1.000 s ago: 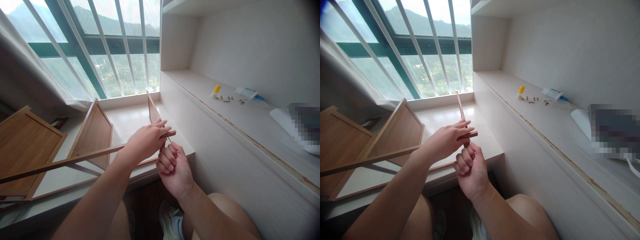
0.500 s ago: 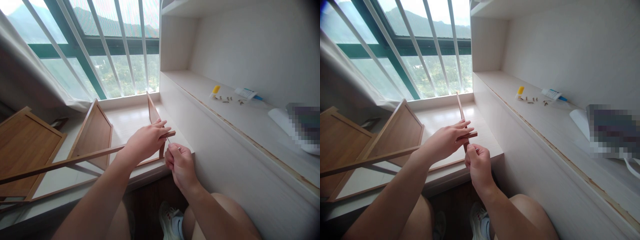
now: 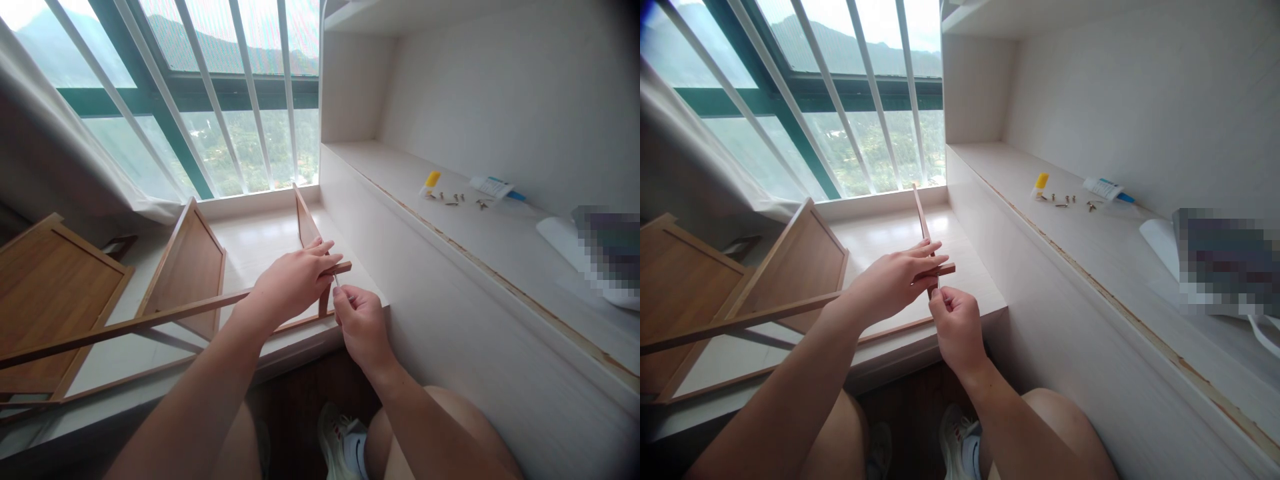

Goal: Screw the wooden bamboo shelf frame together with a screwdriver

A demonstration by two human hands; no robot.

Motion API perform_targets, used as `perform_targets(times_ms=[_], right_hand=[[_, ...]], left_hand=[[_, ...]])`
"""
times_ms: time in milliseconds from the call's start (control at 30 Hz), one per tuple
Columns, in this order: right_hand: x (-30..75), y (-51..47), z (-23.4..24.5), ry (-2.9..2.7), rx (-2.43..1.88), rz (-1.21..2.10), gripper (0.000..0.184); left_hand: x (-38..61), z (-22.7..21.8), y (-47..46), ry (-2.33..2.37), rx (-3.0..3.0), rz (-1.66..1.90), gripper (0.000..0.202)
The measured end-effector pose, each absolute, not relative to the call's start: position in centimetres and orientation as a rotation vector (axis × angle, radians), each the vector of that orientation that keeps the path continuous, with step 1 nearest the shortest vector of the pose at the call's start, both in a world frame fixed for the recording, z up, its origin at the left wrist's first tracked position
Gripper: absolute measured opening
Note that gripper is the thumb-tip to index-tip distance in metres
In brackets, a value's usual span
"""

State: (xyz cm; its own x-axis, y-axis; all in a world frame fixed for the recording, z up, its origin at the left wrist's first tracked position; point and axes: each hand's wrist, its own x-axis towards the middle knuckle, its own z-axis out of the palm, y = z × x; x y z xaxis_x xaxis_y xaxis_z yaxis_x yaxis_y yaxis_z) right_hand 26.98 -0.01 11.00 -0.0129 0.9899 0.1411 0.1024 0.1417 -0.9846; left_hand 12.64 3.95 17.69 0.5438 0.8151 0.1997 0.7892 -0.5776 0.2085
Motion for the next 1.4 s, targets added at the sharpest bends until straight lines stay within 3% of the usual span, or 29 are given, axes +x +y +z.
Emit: perform_targets(times_ms=[233,367,667,933,1167,1400], right_hand=[[28.4,0.7,12.1,-1.797,-1.309,0.632,0.036],[29.0,0.9,12.6,-1.889,-1.320,0.554,0.036],[27.6,0.5,11.3,-1.354,-1.074,1.162,0.044],[24.8,-1.3,11.7,-0.295,-0.342,1.890,0.038],[25.1,-1.4,12.0,-0.058,-0.120,2.009,0.038],[25.1,-2.1,12.2,-0.261,-0.290,1.908,0.040]], left_hand=[[12.6,17.5,4.1,1.372,2.687,0.437,0.032],[12.6,17.4,4.1,1.380,2.694,0.438,0.032],[12.6,17.6,4.1,1.386,2.723,0.404,0.035],[12.7,17.6,4.0,1.366,2.750,0.436,0.032],[12.6,17.4,4.1,1.367,2.730,0.452,0.032],[12.7,17.6,4.1,1.385,2.748,0.411,0.033]])
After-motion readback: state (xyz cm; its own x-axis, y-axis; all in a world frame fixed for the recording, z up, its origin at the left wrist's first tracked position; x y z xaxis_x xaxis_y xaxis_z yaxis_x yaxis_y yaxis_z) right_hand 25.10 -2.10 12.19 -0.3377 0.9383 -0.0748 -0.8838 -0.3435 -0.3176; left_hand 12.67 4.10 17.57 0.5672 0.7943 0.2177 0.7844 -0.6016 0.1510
